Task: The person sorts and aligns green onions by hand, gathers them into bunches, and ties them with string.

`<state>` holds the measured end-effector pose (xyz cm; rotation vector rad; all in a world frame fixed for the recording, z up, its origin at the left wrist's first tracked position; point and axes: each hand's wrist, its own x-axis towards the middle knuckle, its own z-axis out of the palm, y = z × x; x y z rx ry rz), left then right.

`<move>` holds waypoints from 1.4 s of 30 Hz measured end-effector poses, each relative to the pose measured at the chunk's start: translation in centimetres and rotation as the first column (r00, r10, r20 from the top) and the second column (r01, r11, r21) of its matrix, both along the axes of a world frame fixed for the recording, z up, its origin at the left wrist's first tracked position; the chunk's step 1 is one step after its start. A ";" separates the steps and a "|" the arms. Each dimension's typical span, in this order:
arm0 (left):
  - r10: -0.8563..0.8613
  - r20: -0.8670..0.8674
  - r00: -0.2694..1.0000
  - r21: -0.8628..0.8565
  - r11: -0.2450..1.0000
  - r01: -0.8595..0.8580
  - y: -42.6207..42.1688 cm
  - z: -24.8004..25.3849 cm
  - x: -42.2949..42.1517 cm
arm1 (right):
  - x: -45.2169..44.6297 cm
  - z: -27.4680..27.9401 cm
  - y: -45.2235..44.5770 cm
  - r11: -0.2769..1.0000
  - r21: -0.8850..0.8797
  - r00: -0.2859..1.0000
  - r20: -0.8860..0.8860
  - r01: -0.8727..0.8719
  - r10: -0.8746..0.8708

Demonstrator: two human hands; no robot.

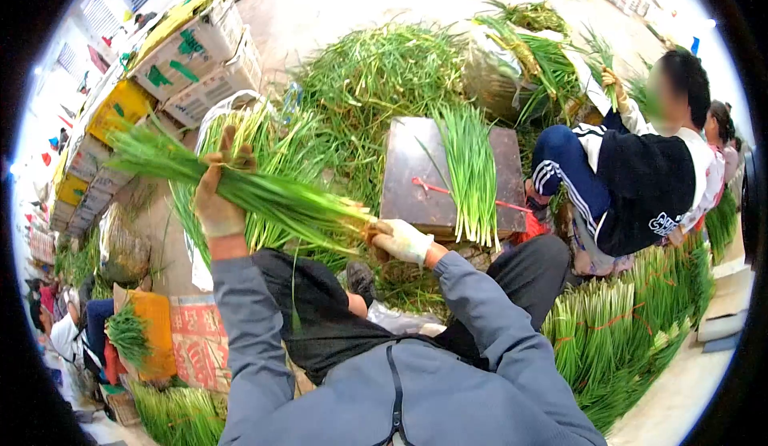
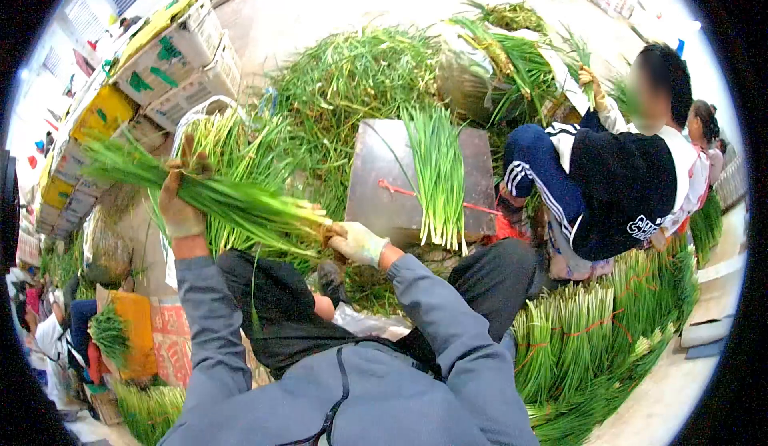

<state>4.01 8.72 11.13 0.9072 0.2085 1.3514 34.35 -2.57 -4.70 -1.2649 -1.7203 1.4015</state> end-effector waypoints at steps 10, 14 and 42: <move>0.261 -0.006 0.965 0.010 0.965 -0.260 1.1 0.8 -1.6 | 4.2 -9.8 -0.7 0.902 0.197 0.840 0.330 0.385 -0.430; 0.114 0.076 0.991 0.085 0.989 -0.120 1.0 1.4 -2.0 | 1.9 -2.0 1.1 0.903 0.078 0.893 -0.206 0.422 -0.400; 0.629 0.165 0.760 -0.379 0.752 -0.540 2.6 3.9 1.7 | -11.1 9.5 7.2 0.968 0.253 0.999 0.050 -0.008 -0.005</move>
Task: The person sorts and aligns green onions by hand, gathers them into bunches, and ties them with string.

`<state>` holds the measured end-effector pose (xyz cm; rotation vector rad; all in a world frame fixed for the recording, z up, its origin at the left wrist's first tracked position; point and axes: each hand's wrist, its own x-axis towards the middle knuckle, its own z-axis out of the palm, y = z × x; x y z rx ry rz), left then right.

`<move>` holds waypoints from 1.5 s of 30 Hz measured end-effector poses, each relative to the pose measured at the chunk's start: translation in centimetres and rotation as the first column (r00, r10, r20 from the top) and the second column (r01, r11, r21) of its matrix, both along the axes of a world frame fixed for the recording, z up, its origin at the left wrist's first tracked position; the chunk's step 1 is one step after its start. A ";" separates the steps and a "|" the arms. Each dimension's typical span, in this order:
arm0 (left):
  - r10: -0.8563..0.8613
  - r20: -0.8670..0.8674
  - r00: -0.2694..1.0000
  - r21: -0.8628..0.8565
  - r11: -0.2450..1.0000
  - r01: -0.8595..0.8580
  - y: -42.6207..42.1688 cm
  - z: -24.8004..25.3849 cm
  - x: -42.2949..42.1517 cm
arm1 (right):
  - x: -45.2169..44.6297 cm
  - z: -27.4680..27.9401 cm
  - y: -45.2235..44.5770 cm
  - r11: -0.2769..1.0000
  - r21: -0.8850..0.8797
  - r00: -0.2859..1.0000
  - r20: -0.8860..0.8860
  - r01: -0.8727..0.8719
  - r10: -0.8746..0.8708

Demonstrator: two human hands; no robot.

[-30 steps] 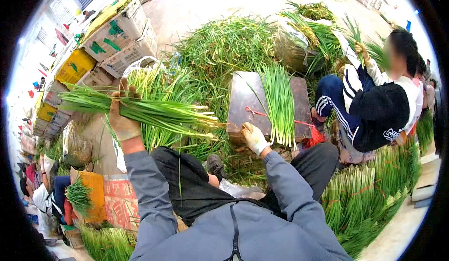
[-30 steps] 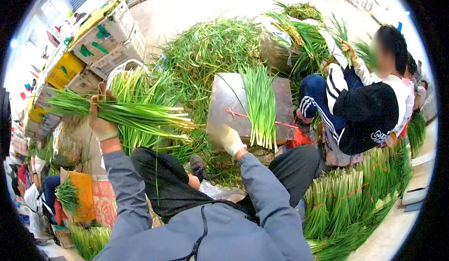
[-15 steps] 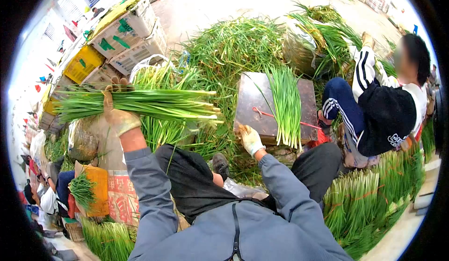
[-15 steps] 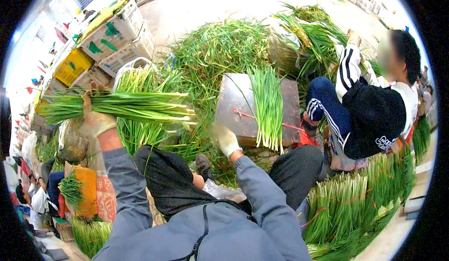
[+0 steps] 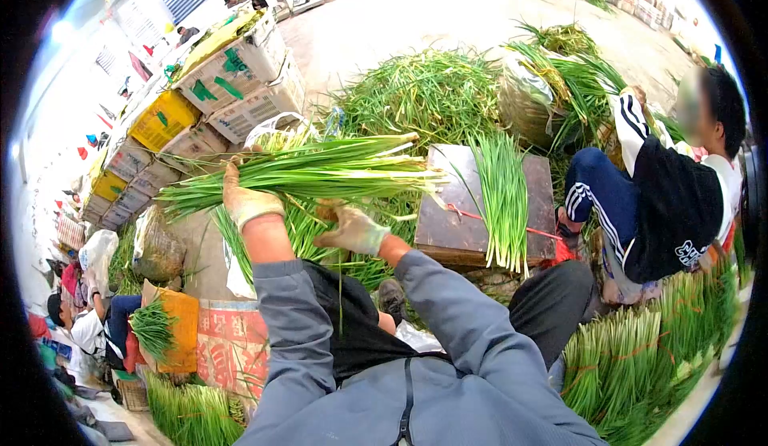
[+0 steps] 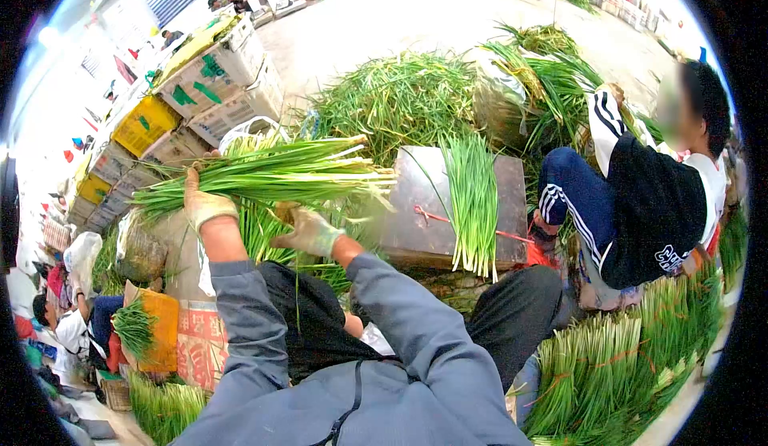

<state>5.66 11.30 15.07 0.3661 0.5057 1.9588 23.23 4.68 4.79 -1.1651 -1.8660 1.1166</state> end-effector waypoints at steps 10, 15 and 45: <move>0.027 -0.079 0.996 0.115 0.993 -0.018 0.8 -0.3 -5.2 | 6.4 -11.5 -5.9 0.950 -0.295 0.972 0.234 0.099 -0.028; 0.049 0.009 0.999 -0.021 0.999 -0.049 1.5 -1.5 -3.2 | 1.9 -3.4 -2.5 0.905 -0.417 0.631 -0.725 -0.081 -0.277; 0.227 -0.006 0.974 -0.060 0.972 -0.227 -0.7 -5.4 -10.2 | 7.5 0.3 0.0 0.780 -0.580 0.519 -0.603 0.236 -0.605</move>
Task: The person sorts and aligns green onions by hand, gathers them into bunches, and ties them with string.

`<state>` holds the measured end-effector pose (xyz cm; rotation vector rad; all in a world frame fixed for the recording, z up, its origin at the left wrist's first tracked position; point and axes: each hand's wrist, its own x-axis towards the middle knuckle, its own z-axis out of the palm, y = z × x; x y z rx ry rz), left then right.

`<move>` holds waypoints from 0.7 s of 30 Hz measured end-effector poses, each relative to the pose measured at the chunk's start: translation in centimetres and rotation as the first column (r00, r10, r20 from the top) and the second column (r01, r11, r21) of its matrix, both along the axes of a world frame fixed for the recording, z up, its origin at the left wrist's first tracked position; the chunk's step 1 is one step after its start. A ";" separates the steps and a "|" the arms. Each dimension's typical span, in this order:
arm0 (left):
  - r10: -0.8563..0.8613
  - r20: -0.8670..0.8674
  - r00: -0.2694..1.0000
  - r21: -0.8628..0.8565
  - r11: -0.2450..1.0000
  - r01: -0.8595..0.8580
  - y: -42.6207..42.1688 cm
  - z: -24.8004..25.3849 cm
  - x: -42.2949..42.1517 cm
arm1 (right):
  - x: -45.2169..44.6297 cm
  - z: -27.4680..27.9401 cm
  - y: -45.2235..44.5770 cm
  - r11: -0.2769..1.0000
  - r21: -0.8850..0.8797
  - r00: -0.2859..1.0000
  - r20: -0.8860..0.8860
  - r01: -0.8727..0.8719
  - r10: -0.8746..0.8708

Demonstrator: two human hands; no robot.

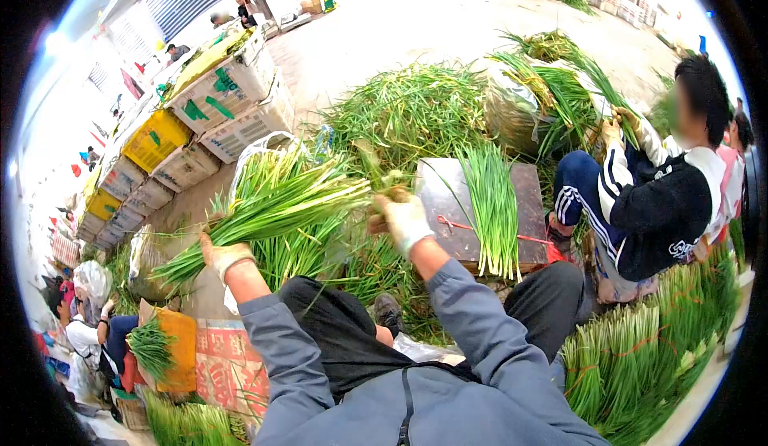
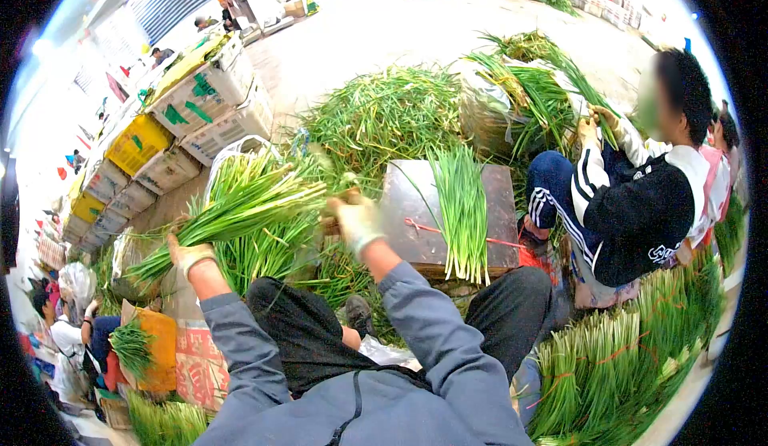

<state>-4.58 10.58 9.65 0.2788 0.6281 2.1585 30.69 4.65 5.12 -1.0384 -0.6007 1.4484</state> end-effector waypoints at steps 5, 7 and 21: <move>0.114 -0.039 0.993 0.014 0.993 -0.114 -2.2 -0.6 -5.2 | 8.3 3.1 -2.7 0.840 0.254 0.877 -0.113 0.479 -0.466; 0.038 -0.048 0.998 0.040 0.999 -0.037 -4.2 -1.0 -6.1 | 9.5 9.7 -4.7 0.646 0.450 0.782 -0.252 0.616 -0.570; -0.264 0.044 0.963 0.238 0.939 0.247 -5.9 -4.7 -0.6 | 3.6 4.0 1.9 0.813 -0.019 0.282 0.933 -0.582 0.224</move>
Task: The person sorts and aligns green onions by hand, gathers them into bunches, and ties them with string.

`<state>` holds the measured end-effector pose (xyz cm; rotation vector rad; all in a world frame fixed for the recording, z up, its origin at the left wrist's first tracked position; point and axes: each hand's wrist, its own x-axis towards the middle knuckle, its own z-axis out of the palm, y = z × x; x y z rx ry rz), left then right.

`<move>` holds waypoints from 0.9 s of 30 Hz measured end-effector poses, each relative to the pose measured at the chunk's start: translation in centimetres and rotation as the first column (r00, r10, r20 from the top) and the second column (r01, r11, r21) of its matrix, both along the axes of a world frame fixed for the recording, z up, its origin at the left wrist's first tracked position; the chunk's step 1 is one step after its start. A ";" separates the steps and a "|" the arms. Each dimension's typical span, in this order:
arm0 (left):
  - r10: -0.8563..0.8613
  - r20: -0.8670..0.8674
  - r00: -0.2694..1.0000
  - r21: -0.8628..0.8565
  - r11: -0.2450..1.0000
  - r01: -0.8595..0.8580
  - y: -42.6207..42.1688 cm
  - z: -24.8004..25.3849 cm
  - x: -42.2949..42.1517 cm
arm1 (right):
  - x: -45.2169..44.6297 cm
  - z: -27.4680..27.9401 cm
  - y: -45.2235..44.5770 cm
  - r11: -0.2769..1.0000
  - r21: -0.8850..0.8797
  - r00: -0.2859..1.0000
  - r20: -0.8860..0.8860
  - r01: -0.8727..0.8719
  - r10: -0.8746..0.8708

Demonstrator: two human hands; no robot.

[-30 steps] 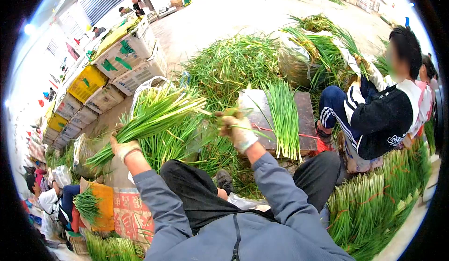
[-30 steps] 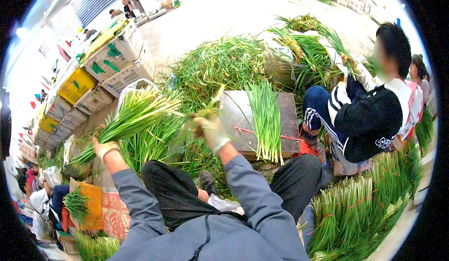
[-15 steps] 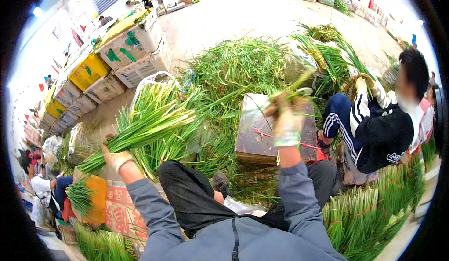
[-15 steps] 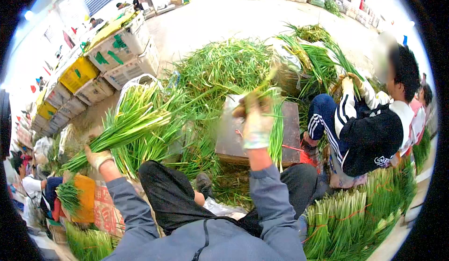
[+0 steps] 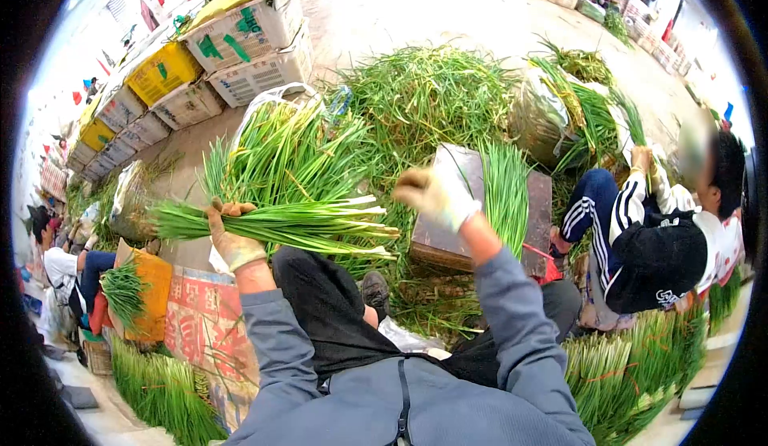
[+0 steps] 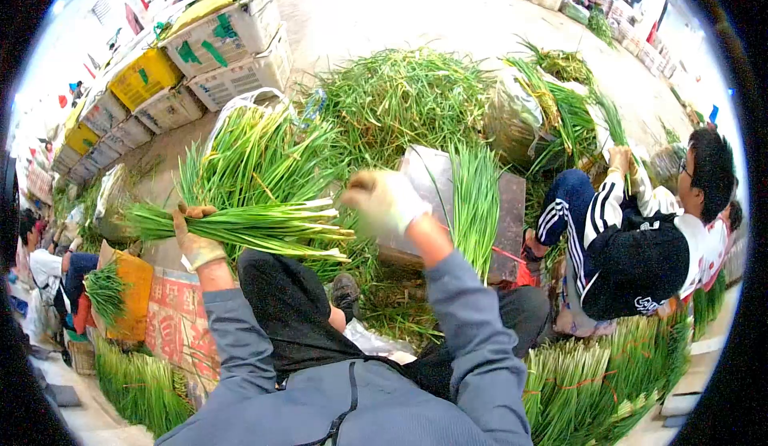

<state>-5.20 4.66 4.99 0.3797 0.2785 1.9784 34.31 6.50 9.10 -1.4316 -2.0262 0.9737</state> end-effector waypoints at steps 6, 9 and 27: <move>-0.009 -0.095 0.995 -0.126 0.992 -0.003 0.2 -2.1 2.0 | -5.1 -8.0 -4.1 0.970 -0.238 0.807 -0.563 0.046 -0.176; -0.074 -0.049 0.996 -0.023 0.997 0.073 0.6 -3.1 1.5 | -5.0 -9.1 -4.0 0.943 -0.323 0.872 -0.481 -0.081 -0.090; -0.139 0.145 0.980 0.005 0.990 0.140 -1.3 -5.9 3.2 | -7.1 -10.0 -7.7 0.917 -0.177 0.875 -0.407 -0.357 0.262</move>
